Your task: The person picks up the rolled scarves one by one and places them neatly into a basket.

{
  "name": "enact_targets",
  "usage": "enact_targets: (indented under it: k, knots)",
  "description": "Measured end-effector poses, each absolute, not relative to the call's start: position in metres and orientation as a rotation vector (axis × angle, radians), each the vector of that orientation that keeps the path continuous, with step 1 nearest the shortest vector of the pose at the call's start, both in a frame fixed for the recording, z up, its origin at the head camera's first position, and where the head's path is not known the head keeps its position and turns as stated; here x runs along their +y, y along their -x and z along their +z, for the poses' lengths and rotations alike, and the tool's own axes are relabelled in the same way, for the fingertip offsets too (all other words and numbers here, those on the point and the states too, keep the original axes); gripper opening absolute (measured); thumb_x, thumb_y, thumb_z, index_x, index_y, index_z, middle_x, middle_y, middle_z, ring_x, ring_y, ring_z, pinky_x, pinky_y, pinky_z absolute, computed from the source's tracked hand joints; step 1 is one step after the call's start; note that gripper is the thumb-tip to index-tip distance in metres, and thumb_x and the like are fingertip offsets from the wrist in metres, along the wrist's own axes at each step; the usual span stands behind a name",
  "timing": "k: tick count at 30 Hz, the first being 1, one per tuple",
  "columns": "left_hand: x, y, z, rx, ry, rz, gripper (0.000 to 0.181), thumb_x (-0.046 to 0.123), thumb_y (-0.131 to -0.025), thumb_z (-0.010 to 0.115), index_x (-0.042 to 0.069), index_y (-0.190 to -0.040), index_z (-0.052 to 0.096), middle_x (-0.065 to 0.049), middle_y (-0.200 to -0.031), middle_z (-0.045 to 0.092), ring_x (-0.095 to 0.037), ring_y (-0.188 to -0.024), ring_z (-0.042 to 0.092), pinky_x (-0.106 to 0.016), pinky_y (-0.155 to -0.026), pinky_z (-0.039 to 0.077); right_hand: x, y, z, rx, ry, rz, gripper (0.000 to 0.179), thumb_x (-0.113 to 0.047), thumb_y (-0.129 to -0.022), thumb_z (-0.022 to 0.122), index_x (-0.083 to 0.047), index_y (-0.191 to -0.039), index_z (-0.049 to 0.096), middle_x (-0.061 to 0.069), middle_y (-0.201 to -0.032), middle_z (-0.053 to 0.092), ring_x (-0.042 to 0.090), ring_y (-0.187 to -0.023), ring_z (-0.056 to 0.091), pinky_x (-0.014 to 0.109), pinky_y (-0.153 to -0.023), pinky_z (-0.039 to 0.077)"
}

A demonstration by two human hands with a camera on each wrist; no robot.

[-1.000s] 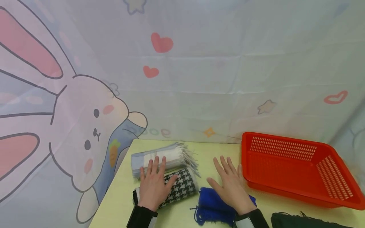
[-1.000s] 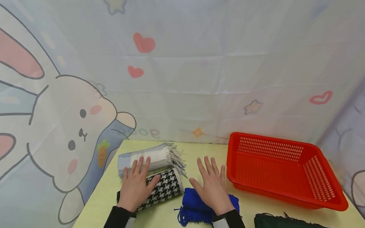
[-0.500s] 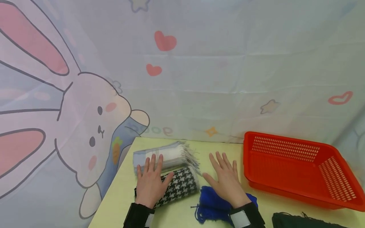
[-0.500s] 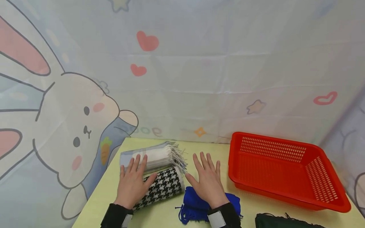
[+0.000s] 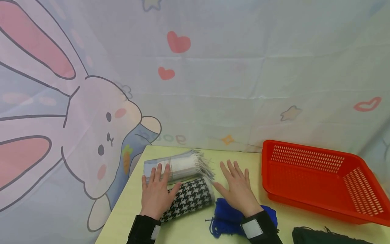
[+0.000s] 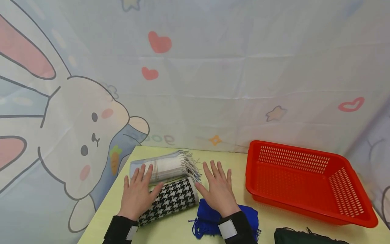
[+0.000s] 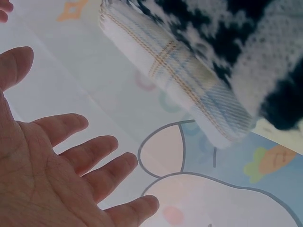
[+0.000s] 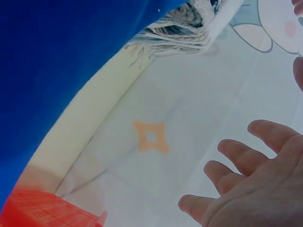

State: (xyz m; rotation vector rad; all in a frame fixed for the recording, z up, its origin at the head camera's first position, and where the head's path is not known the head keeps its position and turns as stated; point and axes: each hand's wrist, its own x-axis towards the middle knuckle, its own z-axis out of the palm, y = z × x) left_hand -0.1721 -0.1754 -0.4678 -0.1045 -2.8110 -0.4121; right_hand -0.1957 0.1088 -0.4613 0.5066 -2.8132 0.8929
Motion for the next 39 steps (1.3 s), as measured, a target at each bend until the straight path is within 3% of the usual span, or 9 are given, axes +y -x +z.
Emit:
enact_targets:
  k: [39]
  knots:
    - [-0.194, 0.187, -0.470, -2.861, 0.043, -0.389, 0.075, 0.046, -0.107, 0.063, 0.007, -0.166, 0.038, -0.027, -0.168, 0.035, -0.050, -0.155, 0.030, -0.071, -0.127, 0.012, 0.101, 0.225, -0.456, -2.884, -0.584, 1.031, 0.079, -0.039, -0.106, 0.066, -0.001, -0.167, 0.031, 0.030, -0.172, 0.024, 0.051, -0.161, 0.013, 0.074, -0.125, -0.002]
